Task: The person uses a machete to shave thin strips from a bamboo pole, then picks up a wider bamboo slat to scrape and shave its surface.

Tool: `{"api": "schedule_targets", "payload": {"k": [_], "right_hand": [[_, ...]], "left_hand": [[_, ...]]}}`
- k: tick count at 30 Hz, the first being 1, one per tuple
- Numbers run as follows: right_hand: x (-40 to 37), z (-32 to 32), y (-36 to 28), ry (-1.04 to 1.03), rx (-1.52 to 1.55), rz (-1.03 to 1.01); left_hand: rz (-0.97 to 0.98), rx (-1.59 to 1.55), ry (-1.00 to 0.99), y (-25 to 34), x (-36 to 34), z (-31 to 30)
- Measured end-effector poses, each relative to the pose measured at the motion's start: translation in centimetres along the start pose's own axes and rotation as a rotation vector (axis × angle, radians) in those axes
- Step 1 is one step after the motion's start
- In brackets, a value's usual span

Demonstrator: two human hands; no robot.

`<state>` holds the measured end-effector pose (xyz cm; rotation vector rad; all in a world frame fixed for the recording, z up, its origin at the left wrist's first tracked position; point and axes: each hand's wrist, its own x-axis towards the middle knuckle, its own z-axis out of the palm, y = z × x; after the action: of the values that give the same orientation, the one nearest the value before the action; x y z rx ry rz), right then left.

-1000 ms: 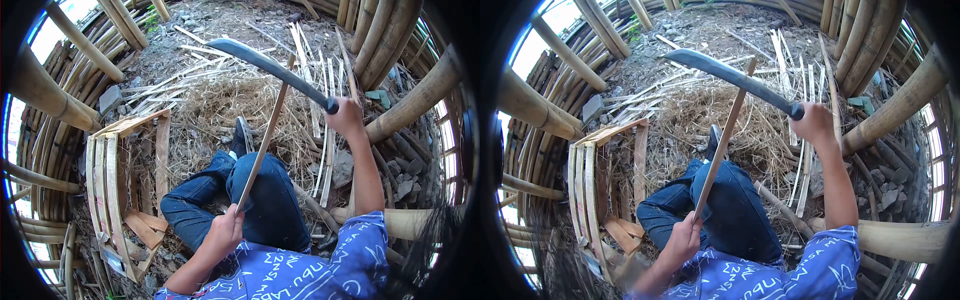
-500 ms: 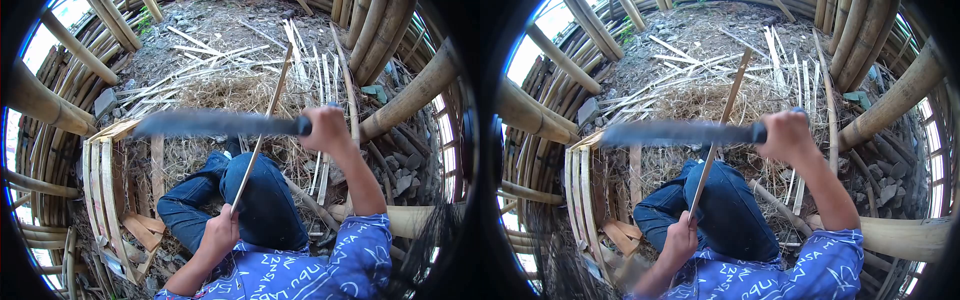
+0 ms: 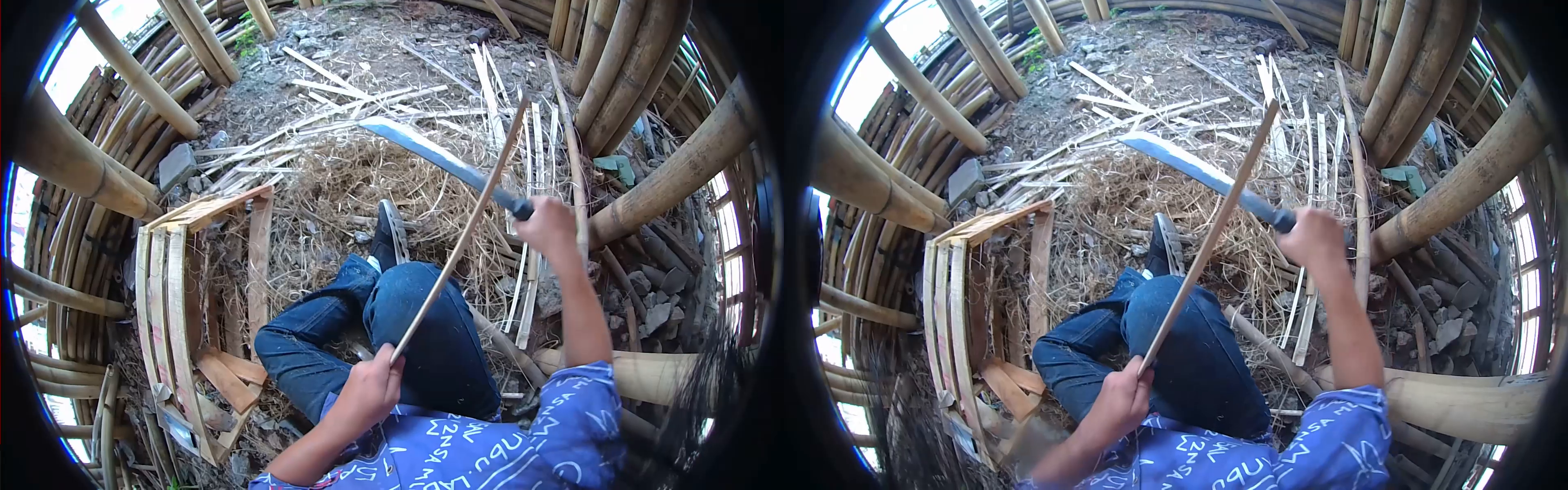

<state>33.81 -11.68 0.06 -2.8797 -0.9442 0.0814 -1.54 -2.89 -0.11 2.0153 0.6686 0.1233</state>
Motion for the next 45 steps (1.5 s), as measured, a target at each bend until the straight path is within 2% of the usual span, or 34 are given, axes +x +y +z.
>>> {"api": "schedule_targets", "payload": {"k": [1,3,4,6,8,10,11,12,14,15,16,18,19,21,22,24,25,27,32,37,41,45], "right_hand": [[-0.5,1.4,0.3,-0.007,-0.004,0.003],[-1.5,3.9,0.6,0.038,0.264,0.071],[-1.8,4.8,0.9,0.032,0.271,0.072],[-2.2,5.9,1.5,0.106,0.535,0.104],[-2.8,6.3,1.7,0.147,0.641,0.057],[-3.3,5.9,1.4,0.099,0.988,0.091],[-4.2,5.3,1.1,0.038,1.201,0.153],[-5.1,4.2,0.0,0.037,1.202,0.157],[-6.6,3.0,-1.2,0.040,1.274,0.102],[-6.9,4.1,-0.7,0.112,1.161,-0.038],[-7.3,2.7,-1.4,0.112,1.159,-0.037],[-8.6,-0.9,-3.6,0.036,0.822,-0.284],[-9.0,-1.7,-4.5,0.036,0.823,-0.284],[-9.5,-2.4,-5.9,0.129,0.529,-0.571],[-9.5,-2.4,-6.3,0.130,0.529,-0.573],[-9.4,-2.2,-6.9,0.018,0.317,-0.673],[-9.2,-2.1,-7.2,-0.015,0.254,-0.663],[-8.9,-3.0,-7.7,-0.054,0.175,-0.651],[-7.9,-3.3,-7.5,-0.100,0.088,-0.658],[-6.0,-4.3,-6.1,0.004,0.015,-0.444],[-4.4,-4.8,-4.8,0.058,-0.017,-0.427],[-3.3,-5.0,-4.6,0.028,-0.015,-0.413]], "left_hand": [[-0.039,-0.062,-0.042,0.2,0.3,-0.2],[-0.052,-0.153,-0.059,0.0,0.5,-0.3],[-0.059,-0.146,-0.061,-0.2,0.5,-0.4],[-0.113,-0.337,-0.133,-0.9,0.8,-0.7],[-0.147,-0.414,-0.168,-1.7,1.2,-1.0],[-0.176,-0.494,-0.211,-1.7,1.7,-1.4],[-0.294,-0.585,-0.249,-1.3,2.1,-1.8],[-0.413,-0.676,-0.288,-1.0,2.3,-2.0],[-0.406,-0.672,-0.299,-1.2,2.5,-2.0],[-0.400,-0.671,-0.308,-1.2,2.6,-1.9],[-0.401,-0.673,-0.309,-1.0,2.7,-1.7],[-0.210,-0.447,-0.203,-0.5,2.7,-1.2],[-0.211,-0.446,-0.204,-0.3,2.7,-1.2],[-0.127,-0.295,-0.137,0.1,2.7,-1.3],[-0.126,-0.294,-0.135,0.4,2.8,-1.4],[-0.023,-0.139,-0.037,1.0,2.8,-1.5],[-0.023,-0.144,-0.030,1.3,2.7,-1.6],[-0.142,-0.115,-0.038,1.8,2.7,-1.7],[-0.086,-0.052,0.049,2.2,2.5,-1.1],[-0.054,-0.018,0.089,2.2,2.2,-1.2],[-0.056,-0.019,0.063,2.0,2.4,-1.3],[-0.074,-0.037,0.059,2.2,2.3,-1.2]]}}
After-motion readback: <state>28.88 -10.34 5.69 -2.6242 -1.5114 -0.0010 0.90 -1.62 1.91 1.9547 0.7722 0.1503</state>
